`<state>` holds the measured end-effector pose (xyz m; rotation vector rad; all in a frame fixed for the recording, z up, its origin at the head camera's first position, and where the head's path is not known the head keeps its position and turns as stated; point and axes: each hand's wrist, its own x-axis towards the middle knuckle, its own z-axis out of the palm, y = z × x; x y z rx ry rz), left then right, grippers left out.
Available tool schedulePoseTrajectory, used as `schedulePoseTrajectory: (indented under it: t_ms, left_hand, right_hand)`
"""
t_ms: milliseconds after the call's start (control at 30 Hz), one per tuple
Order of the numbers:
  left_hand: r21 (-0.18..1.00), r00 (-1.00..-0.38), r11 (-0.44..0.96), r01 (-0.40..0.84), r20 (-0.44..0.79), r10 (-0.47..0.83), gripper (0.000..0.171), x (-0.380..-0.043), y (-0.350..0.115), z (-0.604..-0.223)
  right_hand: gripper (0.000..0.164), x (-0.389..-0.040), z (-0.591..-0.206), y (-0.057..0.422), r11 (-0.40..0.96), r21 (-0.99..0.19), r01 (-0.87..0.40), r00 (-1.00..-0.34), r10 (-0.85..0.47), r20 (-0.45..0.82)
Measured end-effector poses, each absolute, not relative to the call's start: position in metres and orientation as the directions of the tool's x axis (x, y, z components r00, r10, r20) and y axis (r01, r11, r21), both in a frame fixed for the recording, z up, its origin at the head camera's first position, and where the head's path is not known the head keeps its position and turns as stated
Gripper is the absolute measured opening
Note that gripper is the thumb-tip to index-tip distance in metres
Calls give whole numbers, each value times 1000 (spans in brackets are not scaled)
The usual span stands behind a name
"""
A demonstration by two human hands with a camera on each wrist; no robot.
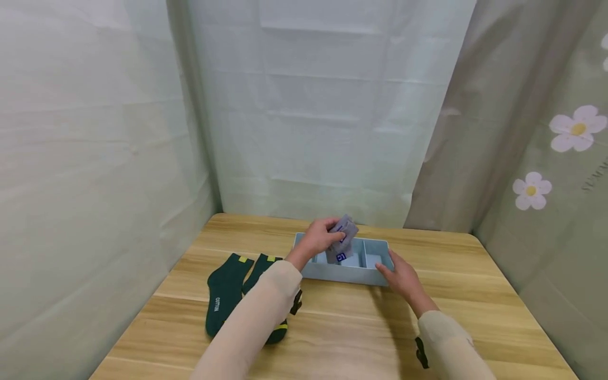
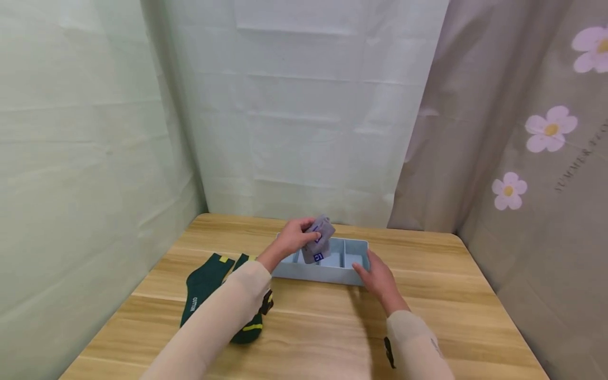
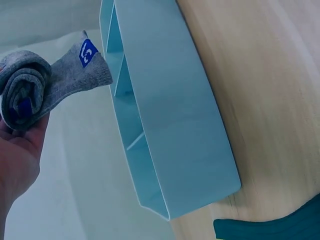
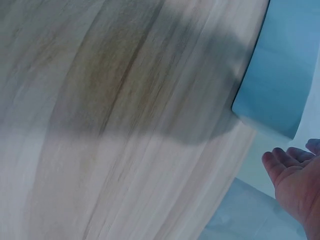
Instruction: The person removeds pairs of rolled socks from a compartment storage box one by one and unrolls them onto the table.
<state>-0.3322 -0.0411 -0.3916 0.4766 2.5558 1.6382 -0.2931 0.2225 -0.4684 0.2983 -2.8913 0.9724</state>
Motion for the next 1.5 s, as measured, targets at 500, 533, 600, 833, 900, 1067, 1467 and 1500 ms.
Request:
schedulePoseTrajectory:
  t_ms: [500, 533, 600, 833, 900, 1067, 1467, 1500]
  left_hand:
    - [897, -857, 341, 283, 76, 510, 36, -297, -36, -406]
    - [892, -853, 350, 285, 69, 517, 38, -293, -34, -408]
    - [887, -843, 360, 289, 57, 536, 39, -287, -33, -412]
    - [899, -819, 345, 268, 23, 574, 37, -271, -31, -424]
    - [902, -811, 333, 274, 31, 584, 36, -268, -31, -424]
    - [907, -804, 313, 282, 45, 593, 37, -266, -29, -424]
    - [867, -836, 385, 316, 63, 545, 27, -266, -29, -438]
    - [864, -836, 390, 320, 64, 546, 28, -265, -30, -439]
  right_hand:
    - [66, -279, -468, 227, 787, -572, -232, -972, -168, 163]
    - [66, -278, -468, 227, 784, -574, -237, -971, -171, 166]
    - [65, -274, -469, 228, 778, -576, -251, -967, -178, 181]
    - [48, -254, -471, 213, 706, -609, -360, -924, -180, 337]
    - [46, -247, -467, 206, 591, -720, -362, -931, -193, 310]
    - [67, -235, -458, 191, 223, -970, -98, -964, -262, 37]
    - [75, -234, -453, 173, 100, -982, 158, -964, -197, -176]
    - [72, -234, -453, 173, 94, -983, 159, -963, -203, -176]
